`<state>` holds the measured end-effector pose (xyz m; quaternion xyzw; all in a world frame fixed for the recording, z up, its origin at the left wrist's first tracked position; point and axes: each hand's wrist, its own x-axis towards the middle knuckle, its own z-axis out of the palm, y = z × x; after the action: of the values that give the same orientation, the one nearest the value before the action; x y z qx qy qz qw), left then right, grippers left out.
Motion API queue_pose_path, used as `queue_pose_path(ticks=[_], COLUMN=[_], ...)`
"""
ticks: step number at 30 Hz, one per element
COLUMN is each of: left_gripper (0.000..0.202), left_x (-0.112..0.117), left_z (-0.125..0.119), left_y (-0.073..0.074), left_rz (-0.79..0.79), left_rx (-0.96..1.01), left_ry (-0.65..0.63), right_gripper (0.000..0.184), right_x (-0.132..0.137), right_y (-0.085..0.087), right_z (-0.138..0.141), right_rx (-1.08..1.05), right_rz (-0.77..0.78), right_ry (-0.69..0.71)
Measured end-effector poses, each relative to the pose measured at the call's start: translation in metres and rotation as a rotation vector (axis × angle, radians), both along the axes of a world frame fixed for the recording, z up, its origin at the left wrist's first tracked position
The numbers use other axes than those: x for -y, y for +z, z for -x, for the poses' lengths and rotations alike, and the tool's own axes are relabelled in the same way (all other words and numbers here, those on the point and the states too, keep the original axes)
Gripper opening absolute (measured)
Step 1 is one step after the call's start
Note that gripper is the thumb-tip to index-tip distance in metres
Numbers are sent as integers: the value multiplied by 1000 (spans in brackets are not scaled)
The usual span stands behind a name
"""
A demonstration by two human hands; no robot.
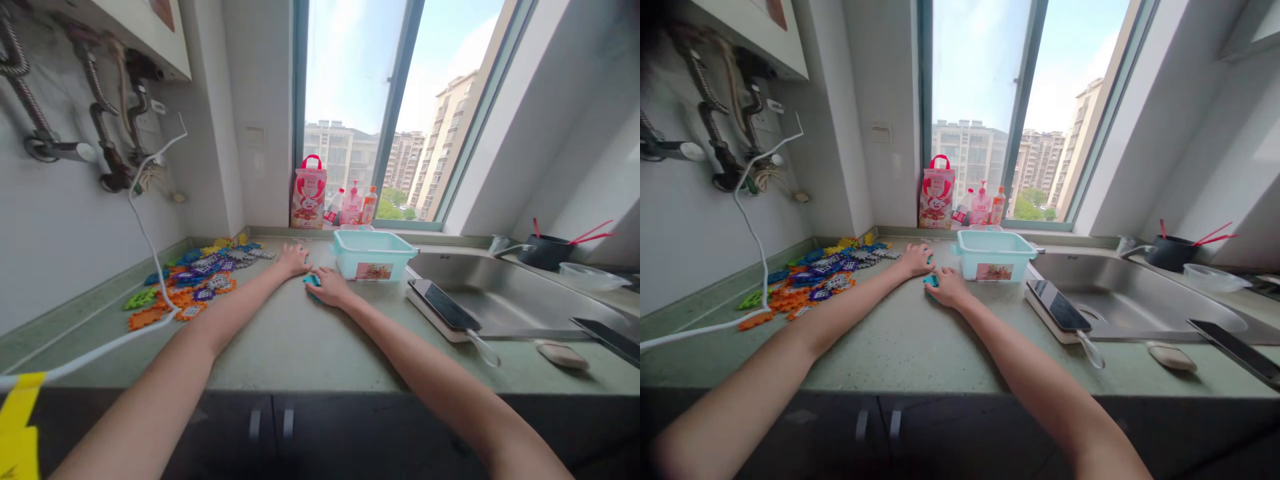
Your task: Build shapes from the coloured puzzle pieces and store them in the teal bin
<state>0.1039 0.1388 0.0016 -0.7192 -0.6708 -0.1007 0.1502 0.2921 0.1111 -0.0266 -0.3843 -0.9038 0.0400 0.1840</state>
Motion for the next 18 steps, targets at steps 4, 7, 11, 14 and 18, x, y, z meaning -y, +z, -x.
queue_pose_path(ticks=[4, 7, 11, 14, 18], left_gripper=[38, 37, 56, 93, 113], left_x=[68, 111, 137, 137, 134], left_z=[8, 23, 40, 53, 74], left_y=[-9, -11, -4, 7, 22], left_rz=[-33, -62, -34, 6, 129], left_rx=[-49, -50, -2, 17, 48], left_ry=[-187, -332, -399, -362, -316], right_gripper=[67, 60, 51, 49, 54], right_x=[6, 8, 4, -1, -2], right_y=[0, 0, 0, 2, 6], right_z=[-1, -4, -10, -16, -20], right_rx=[-18, 16, 14, -23, -60], right_rz=[7, 11, 22, 61, 55], right_ry=[-99, -67, 71, 206, 256])
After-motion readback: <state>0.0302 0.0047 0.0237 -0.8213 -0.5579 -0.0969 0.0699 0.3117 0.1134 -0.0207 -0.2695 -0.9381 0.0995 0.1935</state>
